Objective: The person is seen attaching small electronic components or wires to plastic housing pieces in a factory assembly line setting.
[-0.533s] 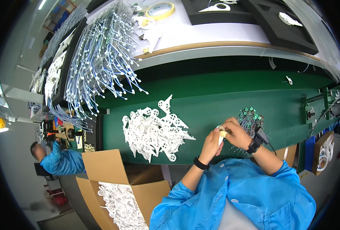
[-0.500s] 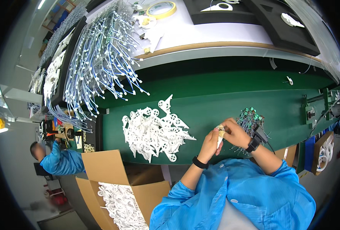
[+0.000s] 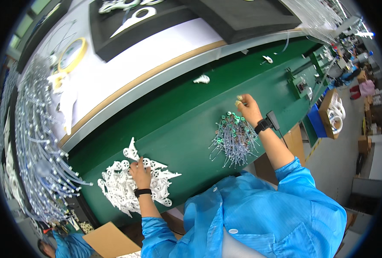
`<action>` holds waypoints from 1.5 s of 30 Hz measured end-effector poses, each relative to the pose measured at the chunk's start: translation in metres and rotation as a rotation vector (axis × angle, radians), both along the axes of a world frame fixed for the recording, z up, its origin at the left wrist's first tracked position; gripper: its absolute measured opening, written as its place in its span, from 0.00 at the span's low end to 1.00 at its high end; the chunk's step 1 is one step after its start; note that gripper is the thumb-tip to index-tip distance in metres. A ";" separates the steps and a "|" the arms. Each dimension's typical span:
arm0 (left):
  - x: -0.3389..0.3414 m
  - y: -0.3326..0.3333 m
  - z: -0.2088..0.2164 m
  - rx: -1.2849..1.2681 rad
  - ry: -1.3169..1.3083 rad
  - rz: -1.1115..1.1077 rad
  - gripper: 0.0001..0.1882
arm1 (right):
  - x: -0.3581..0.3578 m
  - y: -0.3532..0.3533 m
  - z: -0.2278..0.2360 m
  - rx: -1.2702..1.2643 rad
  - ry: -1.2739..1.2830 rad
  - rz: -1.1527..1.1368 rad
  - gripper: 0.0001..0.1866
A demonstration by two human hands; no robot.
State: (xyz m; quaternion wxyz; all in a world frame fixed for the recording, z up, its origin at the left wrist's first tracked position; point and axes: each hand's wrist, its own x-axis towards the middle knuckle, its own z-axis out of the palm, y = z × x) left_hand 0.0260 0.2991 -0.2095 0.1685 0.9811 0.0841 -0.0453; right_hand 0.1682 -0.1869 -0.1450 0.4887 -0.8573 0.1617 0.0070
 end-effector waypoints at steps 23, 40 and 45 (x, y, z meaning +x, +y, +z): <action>-0.028 -0.212 0.107 -2.057 0.291 0.517 0.21 | -0.086 -0.006 0.033 1.112 0.360 0.217 0.04; -0.031 -0.318 0.196 -2.031 0.253 0.310 0.19 | -0.142 0.000 0.123 1.168 -0.080 0.585 0.04; -0.032 -0.323 0.198 -2.029 0.196 0.256 0.17 | -0.143 0.001 0.127 1.166 -0.045 0.597 0.03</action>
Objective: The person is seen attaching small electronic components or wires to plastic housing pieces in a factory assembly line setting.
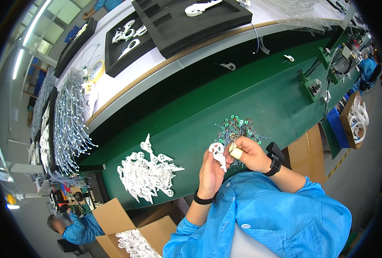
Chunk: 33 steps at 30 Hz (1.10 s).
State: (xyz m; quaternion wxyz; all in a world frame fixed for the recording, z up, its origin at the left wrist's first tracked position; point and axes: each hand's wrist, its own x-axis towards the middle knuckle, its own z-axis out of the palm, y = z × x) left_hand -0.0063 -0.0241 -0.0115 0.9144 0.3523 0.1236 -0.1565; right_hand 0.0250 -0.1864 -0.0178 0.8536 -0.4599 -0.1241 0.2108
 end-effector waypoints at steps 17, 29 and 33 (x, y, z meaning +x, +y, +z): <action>-0.009 0.003 -0.007 0.591 -0.113 -0.002 0.19 | -0.004 0.010 -0.021 -0.116 -0.005 -0.164 0.19; -0.008 0.002 -0.010 0.996 -0.420 0.115 0.21 | -0.004 0.018 -0.026 0.051 0.105 -0.310 0.17; -0.006 0.001 -0.015 0.468 -0.168 0.099 0.24 | -0.008 0.022 -0.017 -0.140 -0.084 -0.358 0.15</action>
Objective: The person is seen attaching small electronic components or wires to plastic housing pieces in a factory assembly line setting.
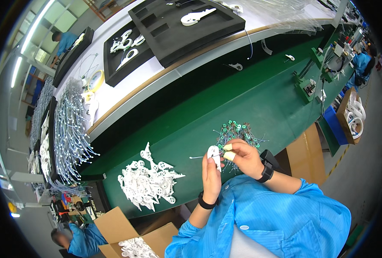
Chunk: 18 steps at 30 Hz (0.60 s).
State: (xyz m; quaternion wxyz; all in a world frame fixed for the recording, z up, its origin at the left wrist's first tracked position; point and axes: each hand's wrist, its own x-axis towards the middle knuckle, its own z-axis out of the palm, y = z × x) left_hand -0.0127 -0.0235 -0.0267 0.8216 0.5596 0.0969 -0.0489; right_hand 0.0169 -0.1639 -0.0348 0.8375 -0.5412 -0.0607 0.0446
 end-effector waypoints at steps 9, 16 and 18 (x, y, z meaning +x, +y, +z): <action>-0.001 -0.016 0.008 0.050 -0.121 -0.052 0.25 | -0.007 0.012 0.010 -0.382 -0.132 -0.186 0.13; -0.001 -0.018 0.023 0.345 -0.132 -0.077 0.24 | -0.004 0.009 0.028 -0.446 -0.170 -0.183 0.10; 0.001 -0.019 0.023 0.374 -0.106 -0.091 0.23 | 0.000 0.007 0.024 -0.427 -0.163 -0.158 0.11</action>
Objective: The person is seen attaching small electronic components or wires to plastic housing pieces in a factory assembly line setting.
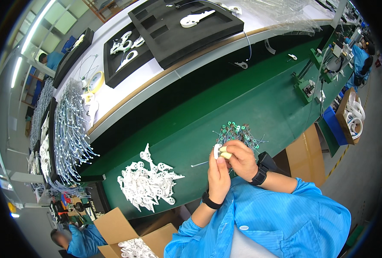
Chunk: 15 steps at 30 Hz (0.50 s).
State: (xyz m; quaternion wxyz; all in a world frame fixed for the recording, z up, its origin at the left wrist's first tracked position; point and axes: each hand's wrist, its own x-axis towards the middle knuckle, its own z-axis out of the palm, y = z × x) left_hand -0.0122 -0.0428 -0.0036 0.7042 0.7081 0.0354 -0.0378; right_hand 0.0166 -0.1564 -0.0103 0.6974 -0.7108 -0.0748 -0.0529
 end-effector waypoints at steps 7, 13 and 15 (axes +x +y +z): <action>0.002 0.001 0.005 0.218 -0.047 0.005 0.21 | 0.011 -0.004 0.000 -0.291 -0.229 0.026 0.10; 0.002 0.003 0.001 0.301 -0.023 -0.016 0.21 | 0.013 -0.003 0.000 -0.308 -0.160 0.043 0.11; 0.002 0.003 -0.002 0.314 -0.011 -0.021 0.21 | 0.013 -0.003 0.002 -0.302 -0.146 0.062 0.10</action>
